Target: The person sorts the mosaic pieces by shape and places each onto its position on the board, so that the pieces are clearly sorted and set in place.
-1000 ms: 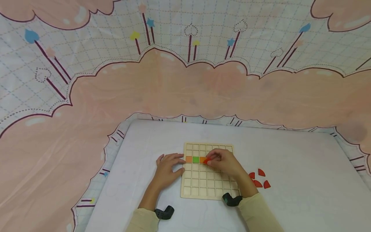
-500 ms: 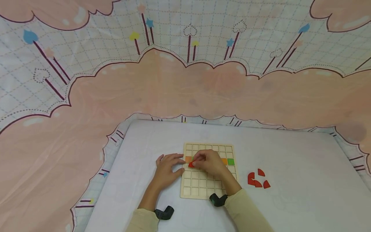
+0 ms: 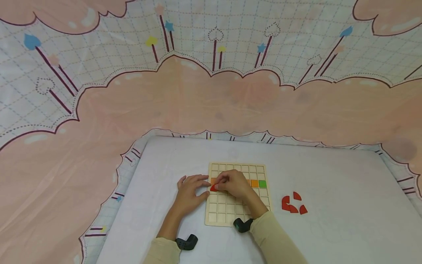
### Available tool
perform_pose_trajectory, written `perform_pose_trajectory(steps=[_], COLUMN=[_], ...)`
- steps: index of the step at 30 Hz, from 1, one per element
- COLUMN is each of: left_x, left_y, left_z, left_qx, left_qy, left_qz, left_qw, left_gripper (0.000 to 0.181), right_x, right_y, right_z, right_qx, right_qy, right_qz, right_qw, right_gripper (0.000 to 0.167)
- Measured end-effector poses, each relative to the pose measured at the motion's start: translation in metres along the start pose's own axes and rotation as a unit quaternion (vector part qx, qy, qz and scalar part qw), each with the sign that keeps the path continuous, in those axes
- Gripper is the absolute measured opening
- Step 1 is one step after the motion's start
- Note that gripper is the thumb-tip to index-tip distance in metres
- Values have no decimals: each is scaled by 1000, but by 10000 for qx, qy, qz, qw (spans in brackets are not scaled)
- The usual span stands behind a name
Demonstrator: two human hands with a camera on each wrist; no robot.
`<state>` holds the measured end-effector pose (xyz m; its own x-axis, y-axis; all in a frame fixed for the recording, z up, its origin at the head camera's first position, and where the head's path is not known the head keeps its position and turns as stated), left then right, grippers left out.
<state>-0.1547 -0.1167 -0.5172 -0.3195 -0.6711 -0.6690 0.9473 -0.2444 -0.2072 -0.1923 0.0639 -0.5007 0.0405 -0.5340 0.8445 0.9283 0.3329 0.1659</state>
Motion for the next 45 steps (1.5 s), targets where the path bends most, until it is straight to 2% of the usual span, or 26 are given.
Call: perform_pose_trajectory(steps=[10,21,33,45], left_x=[1,2,1,1], left_y=[1,1,1,0], left_z=[0,0,1,0], left_qx=[-11,-25,-19,-8], left_qy=[-50,10,-6,13], left_qz=[-41,-98,-70,-60], left_qw=[10000,9999,10000,10000], left_gripper=[21,22,22,22], right_x=[-3,-3,-5,-5], right_y=[-2,-2,-4,-4], right_z=[-2,-2,-2,-1], right_qx=[198,99,308,292], right_qy=[153,494,499,630], right_qz=[60,126,54,69], right_qw=[9997,9987,9983,9976], right_gripper=[6,10,18,18])
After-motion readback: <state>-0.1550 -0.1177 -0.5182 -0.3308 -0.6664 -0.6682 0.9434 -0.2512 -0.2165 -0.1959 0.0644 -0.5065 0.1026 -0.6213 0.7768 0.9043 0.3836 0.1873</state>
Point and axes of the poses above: each hand's wrist, its own y-axis away from the middle knuckle, its own z-axis out of the back of the hand, x = y × z, the point moved 5 cm from there along -y, towards the middle knuckle
